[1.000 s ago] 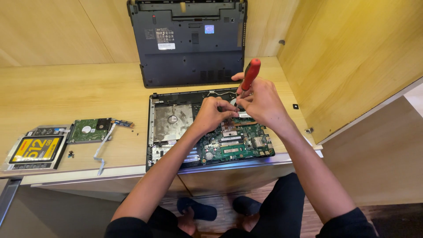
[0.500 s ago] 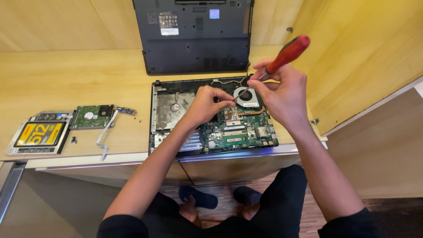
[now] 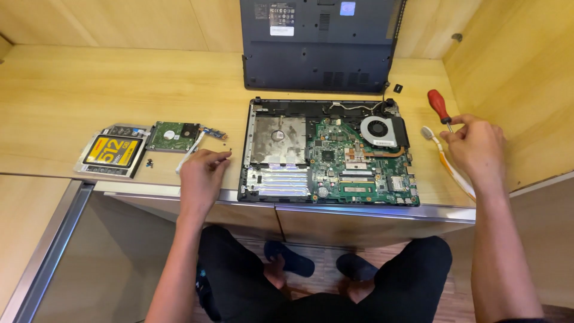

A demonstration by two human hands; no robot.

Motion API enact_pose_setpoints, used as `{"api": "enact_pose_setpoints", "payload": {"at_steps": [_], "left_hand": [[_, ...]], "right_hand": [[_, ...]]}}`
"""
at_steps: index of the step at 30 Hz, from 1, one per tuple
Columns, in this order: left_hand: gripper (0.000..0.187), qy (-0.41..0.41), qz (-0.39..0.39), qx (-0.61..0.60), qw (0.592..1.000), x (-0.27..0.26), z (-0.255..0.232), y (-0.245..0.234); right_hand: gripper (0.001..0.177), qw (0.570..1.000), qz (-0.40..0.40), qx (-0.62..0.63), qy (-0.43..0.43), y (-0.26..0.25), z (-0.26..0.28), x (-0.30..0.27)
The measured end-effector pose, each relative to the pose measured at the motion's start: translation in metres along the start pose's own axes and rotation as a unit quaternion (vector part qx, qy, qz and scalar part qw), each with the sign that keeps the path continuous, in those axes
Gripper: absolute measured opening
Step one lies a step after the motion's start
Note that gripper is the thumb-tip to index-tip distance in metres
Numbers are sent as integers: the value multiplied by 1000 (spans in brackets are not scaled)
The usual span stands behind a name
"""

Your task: The person is repairing a laptop by installing a cooling fan onto the motherboard. They use a screwdriver to secure the fan and a toothbrush to clean dust from the internal components.

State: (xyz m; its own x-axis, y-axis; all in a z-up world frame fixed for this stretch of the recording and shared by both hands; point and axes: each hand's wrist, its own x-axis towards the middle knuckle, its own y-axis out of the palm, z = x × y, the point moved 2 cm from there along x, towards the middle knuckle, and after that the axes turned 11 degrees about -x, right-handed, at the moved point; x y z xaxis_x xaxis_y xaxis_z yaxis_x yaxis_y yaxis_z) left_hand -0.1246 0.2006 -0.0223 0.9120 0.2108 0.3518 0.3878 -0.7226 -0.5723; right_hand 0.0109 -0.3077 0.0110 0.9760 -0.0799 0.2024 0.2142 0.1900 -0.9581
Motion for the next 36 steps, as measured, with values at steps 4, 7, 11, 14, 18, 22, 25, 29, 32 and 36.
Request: {"api": "enact_pose_setpoints", "payload": {"at_steps": [4, 7, 11, 14, 18, 22, 25, 29, 32, 36], "left_hand": [[19, -1, -21, 23, 999, 3, 11, 5], [19, -1, -2, 22, 1000, 4, 7, 6], [24, -10, -7, 26, 1000, 2, -2, 5], [29, 17, -16, -6, 1000, -2, -42, 7], [35, 113, 78, -181, 974, -4, -104, 48], [31, 120, 213, -157, 957, 13, -151, 87], [35, 107, 253, -46, 960, 21, -147, 123], [33, 79, 218, -32, 972, 25, -134, 148], [34, 75, 223, -47, 971, 22, -138, 150], [32, 59, 212, -88, 972, 21, -144, 149]], "right_hand": [[33, 994, 65, -67, 65, -8, 20, 0], [37, 980, 98, -149, 87, 19, -2, 14], [35, 985, 77, -139, 69, 31, -10, 14], [40, 991, 34, -124, 36, 39, -15, 12], [28, 980, -176, -21, -87, 26, 13, -6], [23, 960, -198, 115, -160, 27, 53, -18], [32, 965, -156, 109, -182, 35, 66, -32], [37, 969, -163, 104, -156, 31, 77, -45], [35, 976, -101, 169, -95, 31, 76, -49], [38, 973, -59, 217, -50, 25, 79, -56]]}}
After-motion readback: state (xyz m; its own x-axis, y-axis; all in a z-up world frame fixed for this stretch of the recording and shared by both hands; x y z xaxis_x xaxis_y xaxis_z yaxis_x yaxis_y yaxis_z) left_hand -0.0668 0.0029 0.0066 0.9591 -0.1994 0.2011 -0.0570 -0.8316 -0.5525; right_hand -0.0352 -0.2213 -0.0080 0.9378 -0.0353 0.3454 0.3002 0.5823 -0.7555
